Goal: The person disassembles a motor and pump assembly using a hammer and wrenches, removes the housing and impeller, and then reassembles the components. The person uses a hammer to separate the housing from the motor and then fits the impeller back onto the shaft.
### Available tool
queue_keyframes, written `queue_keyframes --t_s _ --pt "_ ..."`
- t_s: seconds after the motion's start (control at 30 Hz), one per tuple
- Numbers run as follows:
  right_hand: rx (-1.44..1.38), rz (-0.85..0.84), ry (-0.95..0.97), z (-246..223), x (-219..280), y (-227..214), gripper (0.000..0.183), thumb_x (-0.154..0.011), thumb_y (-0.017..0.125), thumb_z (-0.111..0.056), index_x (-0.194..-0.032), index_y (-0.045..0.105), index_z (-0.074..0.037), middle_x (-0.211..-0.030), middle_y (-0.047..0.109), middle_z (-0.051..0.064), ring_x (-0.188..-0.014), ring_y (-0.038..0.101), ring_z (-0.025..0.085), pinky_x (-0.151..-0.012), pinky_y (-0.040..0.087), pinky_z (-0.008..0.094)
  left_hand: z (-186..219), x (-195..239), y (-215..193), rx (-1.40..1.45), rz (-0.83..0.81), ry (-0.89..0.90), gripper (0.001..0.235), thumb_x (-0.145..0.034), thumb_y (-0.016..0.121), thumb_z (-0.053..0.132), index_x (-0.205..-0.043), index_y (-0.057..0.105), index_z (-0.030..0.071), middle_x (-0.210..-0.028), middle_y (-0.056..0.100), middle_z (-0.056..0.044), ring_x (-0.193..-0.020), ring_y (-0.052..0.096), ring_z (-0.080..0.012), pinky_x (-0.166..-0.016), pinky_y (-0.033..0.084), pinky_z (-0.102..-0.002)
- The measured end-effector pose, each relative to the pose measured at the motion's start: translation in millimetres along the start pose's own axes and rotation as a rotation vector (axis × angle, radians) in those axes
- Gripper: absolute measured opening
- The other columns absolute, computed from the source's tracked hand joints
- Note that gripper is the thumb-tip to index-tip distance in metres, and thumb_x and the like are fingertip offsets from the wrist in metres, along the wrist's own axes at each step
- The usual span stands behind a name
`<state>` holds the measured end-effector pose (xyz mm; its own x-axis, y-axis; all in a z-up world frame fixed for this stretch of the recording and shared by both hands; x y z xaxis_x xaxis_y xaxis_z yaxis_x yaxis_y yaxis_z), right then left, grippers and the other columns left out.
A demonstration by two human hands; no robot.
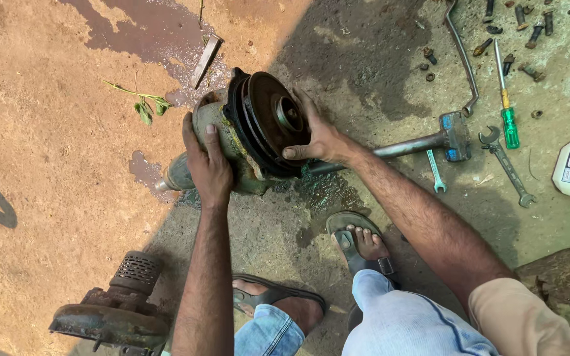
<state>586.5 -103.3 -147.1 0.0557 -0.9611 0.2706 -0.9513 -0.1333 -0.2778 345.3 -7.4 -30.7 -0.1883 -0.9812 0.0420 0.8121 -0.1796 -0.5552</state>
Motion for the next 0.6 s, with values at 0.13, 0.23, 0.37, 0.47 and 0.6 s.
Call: queue_keyframes --t_s 0.13,0.23,0.37,0.47,0.6 --pt "-0.042 0.030 -0.045 -4.5 -15.1 14.0 0.164 -0.054 0.067 -0.096 -0.164 -0.019 -0.011 -0.171 -0.013 0.034 -0.158 0.003 0.054 -0.122 0.013 0.076 -7.7 -8.4 -0.1 -0.009 0.005 -0.034 0.062 -0.112 0.044 0.047 -0.158 0.037 0.007 -0.145 0.060 -0.026 -0.131 0.064 -0.0365 -0.109 0.051 -0.046" --pt "-0.007 0.036 -0.015 -16.9 -17.7 9.0 0.165 -0.051 0.069 -0.093 -0.167 -0.018 -0.013 -0.174 -0.008 0.032 -0.159 0.006 0.054 -0.123 0.012 0.075 -4.6 -9.5 2.2 -0.007 0.009 0.031 0.060 -0.116 0.044 0.045 -0.158 0.036 0.004 -0.151 0.055 -0.029 -0.137 0.059 -0.0395 -0.113 0.047 -0.048" --pt "0.003 0.032 -0.018 -35.3 -16.5 5.3 0.165 -0.048 0.079 -0.089 -0.166 -0.009 -0.013 -0.173 0.000 0.032 -0.159 0.011 0.050 -0.125 0.020 0.069 -4.1 -5.3 -0.1 -0.019 0.006 -0.017 0.061 -0.113 0.043 0.046 -0.158 0.037 0.006 -0.149 0.057 -0.027 -0.135 0.061 -0.0372 -0.112 0.049 -0.047" --pt "-0.062 0.021 0.048 -42.0 -11.3 2.5 0.164 -0.049 0.081 -0.086 -0.168 -0.004 -0.013 -0.173 0.008 0.031 -0.159 0.016 0.047 -0.126 0.021 0.067 -2.1 -3.7 -0.2 -0.018 0.000 -0.033 0.061 -0.113 0.042 0.046 -0.158 0.035 0.006 -0.149 0.056 -0.027 -0.135 0.061 -0.0370 -0.111 0.049 -0.047" --pt "-0.204 0.029 0.029 -45.3 -6.3 1.2 0.162 -0.053 0.086 -0.085 -0.167 0.000 -0.009 -0.172 0.015 0.031 -0.161 0.020 0.046 -0.128 0.022 0.065 -2.1 -5.9 1.3 -0.008 0.007 -0.020 0.060 -0.113 0.043 0.046 -0.158 0.035 0.006 -0.149 0.057 -0.027 -0.136 0.061 -0.0374 -0.112 0.049 -0.048"
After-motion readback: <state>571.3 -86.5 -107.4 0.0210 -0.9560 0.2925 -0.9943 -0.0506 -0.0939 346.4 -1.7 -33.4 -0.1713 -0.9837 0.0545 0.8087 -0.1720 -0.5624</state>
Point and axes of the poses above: each hand's wrist, its own x-axis away from the middle knuckle, its own y-axis out of the palm, z = x × y, the point moved 3 cm from there along -x, towards the middle knuckle
